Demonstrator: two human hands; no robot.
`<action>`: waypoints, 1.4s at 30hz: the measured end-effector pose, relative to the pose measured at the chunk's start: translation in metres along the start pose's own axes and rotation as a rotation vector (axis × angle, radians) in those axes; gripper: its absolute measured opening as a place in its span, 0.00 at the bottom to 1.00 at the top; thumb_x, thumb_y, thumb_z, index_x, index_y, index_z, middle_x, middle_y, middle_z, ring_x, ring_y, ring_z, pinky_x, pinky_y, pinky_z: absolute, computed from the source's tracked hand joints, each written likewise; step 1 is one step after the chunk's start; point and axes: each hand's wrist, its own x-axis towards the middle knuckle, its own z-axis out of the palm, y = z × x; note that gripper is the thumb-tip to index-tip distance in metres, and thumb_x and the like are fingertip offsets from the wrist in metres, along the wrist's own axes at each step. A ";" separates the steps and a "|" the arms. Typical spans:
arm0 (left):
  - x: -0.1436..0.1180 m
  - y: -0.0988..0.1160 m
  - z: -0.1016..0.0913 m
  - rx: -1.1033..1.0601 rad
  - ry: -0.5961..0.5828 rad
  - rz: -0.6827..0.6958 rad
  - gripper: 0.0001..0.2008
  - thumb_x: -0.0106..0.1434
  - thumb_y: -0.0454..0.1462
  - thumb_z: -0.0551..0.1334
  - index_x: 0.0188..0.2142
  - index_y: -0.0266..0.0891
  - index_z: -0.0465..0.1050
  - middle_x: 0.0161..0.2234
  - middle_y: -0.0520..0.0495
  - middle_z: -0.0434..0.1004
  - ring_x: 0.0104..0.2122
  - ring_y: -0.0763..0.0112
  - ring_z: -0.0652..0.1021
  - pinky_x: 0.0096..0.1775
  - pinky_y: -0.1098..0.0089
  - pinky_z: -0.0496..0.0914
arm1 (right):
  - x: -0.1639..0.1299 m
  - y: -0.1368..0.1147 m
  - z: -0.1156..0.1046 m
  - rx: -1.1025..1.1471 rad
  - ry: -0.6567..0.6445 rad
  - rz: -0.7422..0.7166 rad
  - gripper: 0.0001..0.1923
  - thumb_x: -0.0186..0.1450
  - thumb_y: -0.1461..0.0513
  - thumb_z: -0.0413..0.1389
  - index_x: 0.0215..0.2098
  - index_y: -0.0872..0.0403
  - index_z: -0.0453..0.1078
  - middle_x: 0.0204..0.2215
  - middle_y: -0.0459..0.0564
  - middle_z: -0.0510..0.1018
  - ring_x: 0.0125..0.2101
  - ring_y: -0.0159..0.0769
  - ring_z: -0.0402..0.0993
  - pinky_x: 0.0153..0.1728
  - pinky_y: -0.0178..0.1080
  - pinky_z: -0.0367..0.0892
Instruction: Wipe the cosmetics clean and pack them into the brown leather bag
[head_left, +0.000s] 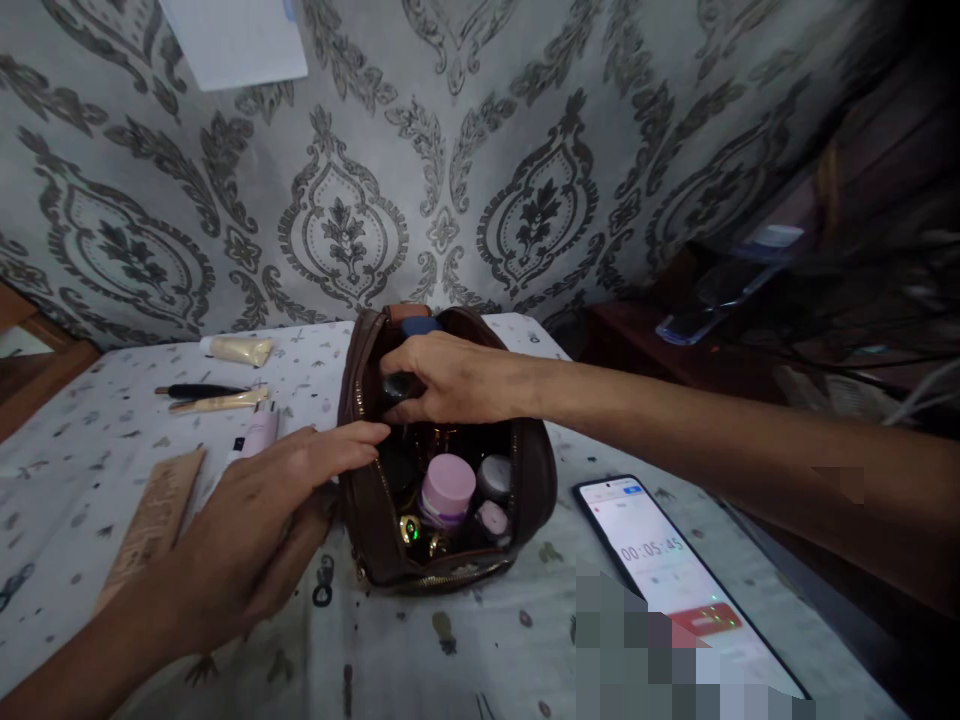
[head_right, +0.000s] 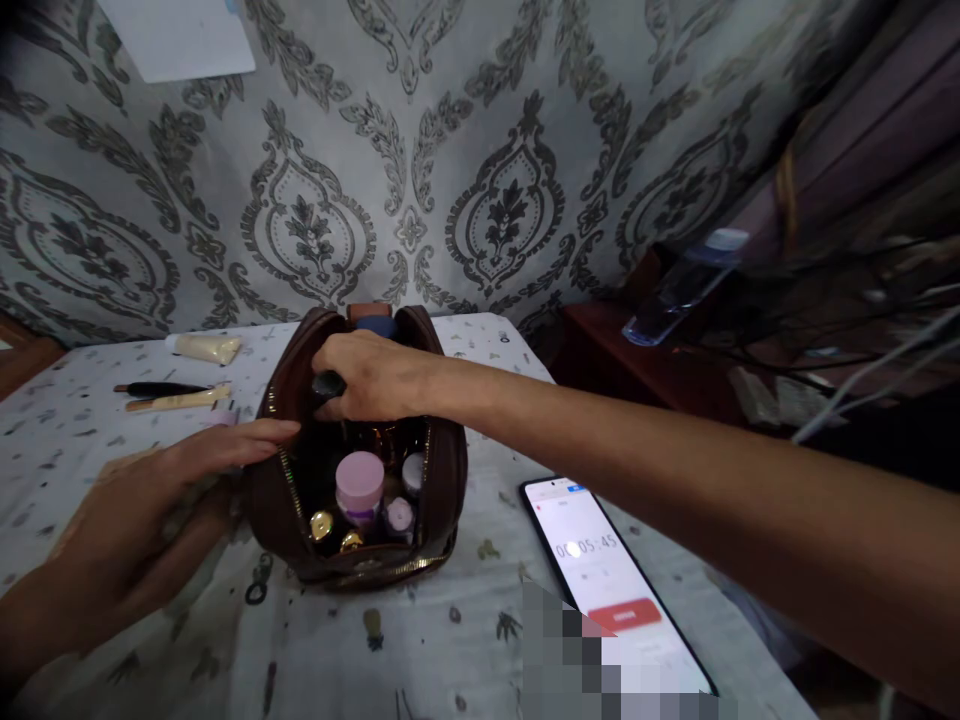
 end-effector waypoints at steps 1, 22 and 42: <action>0.001 0.001 0.000 0.005 0.000 0.003 0.25 0.65 0.29 0.51 0.59 0.53 0.60 0.58 0.49 0.74 0.54 0.62 0.77 0.53 0.60 0.75 | 0.000 -0.001 0.000 0.002 -0.004 0.003 0.03 0.60 0.66 0.62 0.30 0.57 0.72 0.24 0.44 0.72 0.26 0.29 0.66 0.29 0.32 0.57; 0.002 0.022 -0.012 0.241 -0.052 0.119 0.27 0.67 0.28 0.48 0.64 0.45 0.56 0.65 0.43 0.63 0.59 0.63 0.73 0.50 0.66 0.75 | -0.012 -0.013 -0.017 -0.028 -0.085 0.049 0.18 0.56 0.64 0.64 0.44 0.61 0.71 0.36 0.50 0.78 0.33 0.33 0.71 0.30 0.32 0.63; -0.041 0.007 -0.016 0.258 -0.044 -0.065 0.22 0.66 0.30 0.50 0.57 0.48 0.64 0.50 0.44 0.77 0.47 0.65 0.80 0.42 0.70 0.75 | -0.014 -0.013 -0.012 -0.078 0.056 -0.058 0.10 0.63 0.69 0.56 0.42 0.60 0.75 0.30 0.48 0.77 0.31 0.33 0.72 0.33 0.32 0.63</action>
